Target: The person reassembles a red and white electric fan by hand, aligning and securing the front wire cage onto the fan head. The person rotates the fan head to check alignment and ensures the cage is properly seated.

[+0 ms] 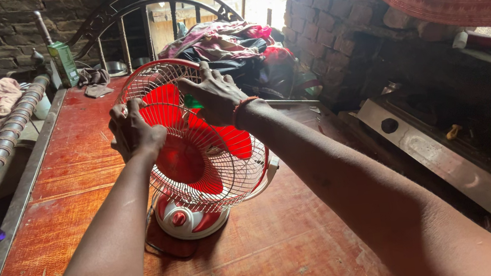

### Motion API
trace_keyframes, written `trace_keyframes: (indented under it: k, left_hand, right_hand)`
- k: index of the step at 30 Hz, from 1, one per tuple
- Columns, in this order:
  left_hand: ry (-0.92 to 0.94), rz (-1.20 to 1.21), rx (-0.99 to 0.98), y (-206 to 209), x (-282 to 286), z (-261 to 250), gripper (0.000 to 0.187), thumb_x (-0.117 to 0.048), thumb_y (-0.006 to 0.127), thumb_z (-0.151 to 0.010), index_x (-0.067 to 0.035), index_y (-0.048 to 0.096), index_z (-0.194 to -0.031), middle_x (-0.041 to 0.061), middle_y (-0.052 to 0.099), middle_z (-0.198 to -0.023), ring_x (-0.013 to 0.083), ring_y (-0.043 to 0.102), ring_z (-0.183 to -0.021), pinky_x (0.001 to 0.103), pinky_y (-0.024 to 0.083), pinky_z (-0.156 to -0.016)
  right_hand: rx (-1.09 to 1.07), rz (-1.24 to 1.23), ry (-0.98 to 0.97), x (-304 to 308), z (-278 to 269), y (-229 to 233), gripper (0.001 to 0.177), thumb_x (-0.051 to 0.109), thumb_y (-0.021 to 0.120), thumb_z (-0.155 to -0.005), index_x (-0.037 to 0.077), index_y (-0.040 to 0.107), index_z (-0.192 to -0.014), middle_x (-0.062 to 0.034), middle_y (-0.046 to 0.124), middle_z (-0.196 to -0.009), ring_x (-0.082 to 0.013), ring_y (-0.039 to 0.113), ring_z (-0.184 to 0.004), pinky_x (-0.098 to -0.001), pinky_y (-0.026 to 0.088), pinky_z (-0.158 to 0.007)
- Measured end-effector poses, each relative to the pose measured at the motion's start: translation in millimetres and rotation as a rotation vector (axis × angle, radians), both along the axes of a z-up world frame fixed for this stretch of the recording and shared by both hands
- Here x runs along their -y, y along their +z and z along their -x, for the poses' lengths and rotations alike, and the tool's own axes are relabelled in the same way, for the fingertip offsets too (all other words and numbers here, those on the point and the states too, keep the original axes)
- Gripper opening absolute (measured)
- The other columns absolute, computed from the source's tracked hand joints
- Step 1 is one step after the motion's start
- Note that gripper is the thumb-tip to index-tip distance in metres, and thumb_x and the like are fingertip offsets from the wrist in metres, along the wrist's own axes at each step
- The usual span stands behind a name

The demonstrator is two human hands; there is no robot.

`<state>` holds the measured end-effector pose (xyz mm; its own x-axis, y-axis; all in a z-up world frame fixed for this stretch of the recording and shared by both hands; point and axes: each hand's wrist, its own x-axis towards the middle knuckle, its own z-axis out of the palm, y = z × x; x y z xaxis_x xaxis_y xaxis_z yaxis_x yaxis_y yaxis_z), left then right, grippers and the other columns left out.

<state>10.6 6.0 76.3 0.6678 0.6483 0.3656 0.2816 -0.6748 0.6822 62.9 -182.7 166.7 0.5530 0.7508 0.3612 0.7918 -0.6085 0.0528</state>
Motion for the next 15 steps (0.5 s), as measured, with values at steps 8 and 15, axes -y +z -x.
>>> trace_keyframes:
  k: [8, 15]
  left_hand:
    - [0.004, 0.013, 0.025, 2.1, -3.7, 5.5, 0.061, -0.005, 0.072, -0.069, -0.025, 0.053, -0.123, 0.007, 0.034, -0.145, 0.0320, 0.035, -0.142, 0.068, 0.037, -0.106]
    - [0.063, -0.096, 0.127, 4.0, -9.4, 20.1, 0.042, -0.005, 0.073, -0.069, -0.021, 0.060, -0.105, 0.009, 0.034, -0.144, 0.0337, 0.032, -0.143, 0.068, 0.038, -0.103]
  right_hand:
    - [0.059, -0.025, 0.107, 6.1, -10.6, -2.5, 0.071, 0.022, 0.084, -0.079, 0.035, 0.047, -0.139, -0.0396, 0.021, -0.158, -0.0537, 0.043, -0.137, -0.0616, 0.042, -0.101]
    - [0.047, -0.021, 0.160, 3.4, -18.7, -5.3, 0.073, 0.021, 0.087, -0.076, 0.031, 0.048, -0.136, -0.0351, 0.017, -0.161, -0.0514, 0.038, -0.141, -0.0631, 0.040, -0.103]
